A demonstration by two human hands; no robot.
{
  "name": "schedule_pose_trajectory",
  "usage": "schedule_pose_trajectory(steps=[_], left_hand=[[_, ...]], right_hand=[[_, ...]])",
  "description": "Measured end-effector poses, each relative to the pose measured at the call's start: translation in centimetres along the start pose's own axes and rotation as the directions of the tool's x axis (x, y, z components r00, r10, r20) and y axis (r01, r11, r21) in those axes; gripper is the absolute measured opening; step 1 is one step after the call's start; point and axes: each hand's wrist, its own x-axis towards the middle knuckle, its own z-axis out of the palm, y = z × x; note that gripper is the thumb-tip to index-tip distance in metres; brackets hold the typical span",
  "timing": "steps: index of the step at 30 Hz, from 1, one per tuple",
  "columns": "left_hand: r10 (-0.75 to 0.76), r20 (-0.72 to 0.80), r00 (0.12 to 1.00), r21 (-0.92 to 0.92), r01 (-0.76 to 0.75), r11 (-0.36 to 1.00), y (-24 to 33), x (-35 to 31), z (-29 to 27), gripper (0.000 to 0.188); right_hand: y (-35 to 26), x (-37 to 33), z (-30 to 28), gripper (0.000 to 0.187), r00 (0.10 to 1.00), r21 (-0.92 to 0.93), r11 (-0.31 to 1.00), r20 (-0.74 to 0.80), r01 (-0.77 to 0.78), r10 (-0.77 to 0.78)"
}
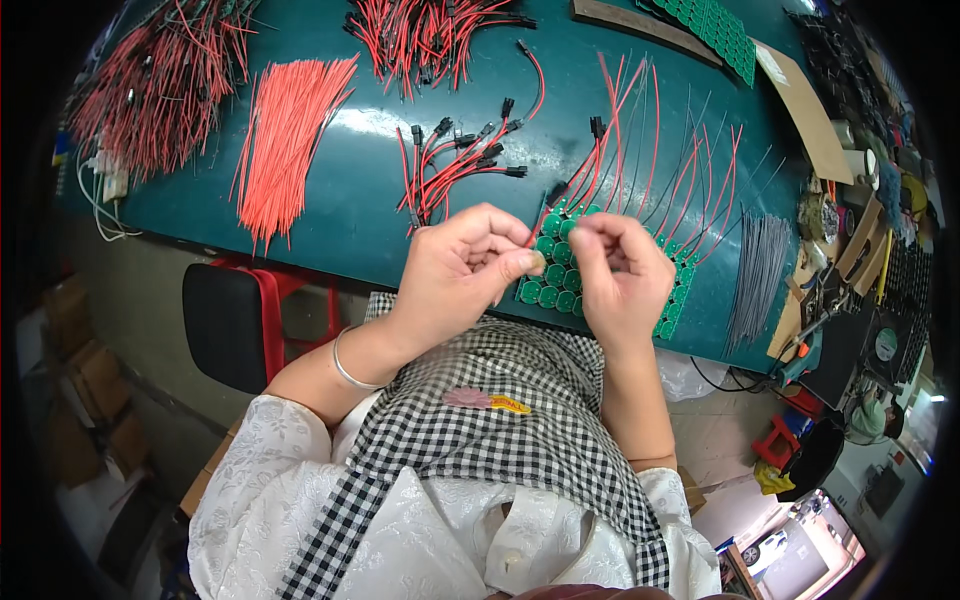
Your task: Insert red and black electrical wires into a grid array of green electronic circuit boards.
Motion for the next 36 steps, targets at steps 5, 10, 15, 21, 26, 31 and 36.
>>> schedule_pose_trajectory(steps=[5, 10, 15, 21, 26, 31, 36], left_hand=[[-0.142, 0.156, 0.978, 0.195, 0.11, 0.975, 0.3, -0.2, 0.9, 0.01], [-0.082, 0.162, 0.983, 0.259, 0.037, 0.965, 0.2, -0.3, 1.5, 0.006], [-0.002, 0.209, 0.978, 0.465, -0.098, 0.88, -0.5, -0.1, 1.6, 0.004], [0.225, 0.183, 0.957, 0.596, -0.29, 0.748, 0.2, 0.7, 1.5, 0.01], [0.613, 0.103, 0.783, 0.894, -0.343, 0.289, 2.3, 3.9, -2.0, 0.016], [0.536, 0.042, 0.843, 0.975, -0.151, 0.161, 2.1, 4.9, -4.2, 0.019], [0.476, -0.055, 0.878, 0.94, -0.115, 0.321, 1.7, 4.9, -4.4, 0.018]], right_hand=[[-1.0, -0.9, -1.5, 0.005, 0.935, 0.583, 0.731, 0.201, -0.354, 0.293], [-0.6, -1.5, -3.2, 0.007, 0.859, 0.366, 0.797, 0.381, -0.481, 0.343], [-1.9, -1.9, -3.5, 0.009, 0.943, -0.155, 0.975, 0.316, 0.16, -0.105], [0.4, -0.7, -4.2, 0.007, 0.944, 0.056, 0.957, 0.187, -0.285, 0.27], [2.9, 0.1, -2.5, 0.008, 0.985, -0.046, 0.989, -0.108, -0.141, 0.135], [3.0, 0.2, -1.9, 0.008, 0.993, -0.163, 0.986, -0.118, -0.04, 0.021], [2.9, 0.1, -1.8, 0.008, 0.994, -0.142, 0.988, -0.104, -0.055, 0.04]])
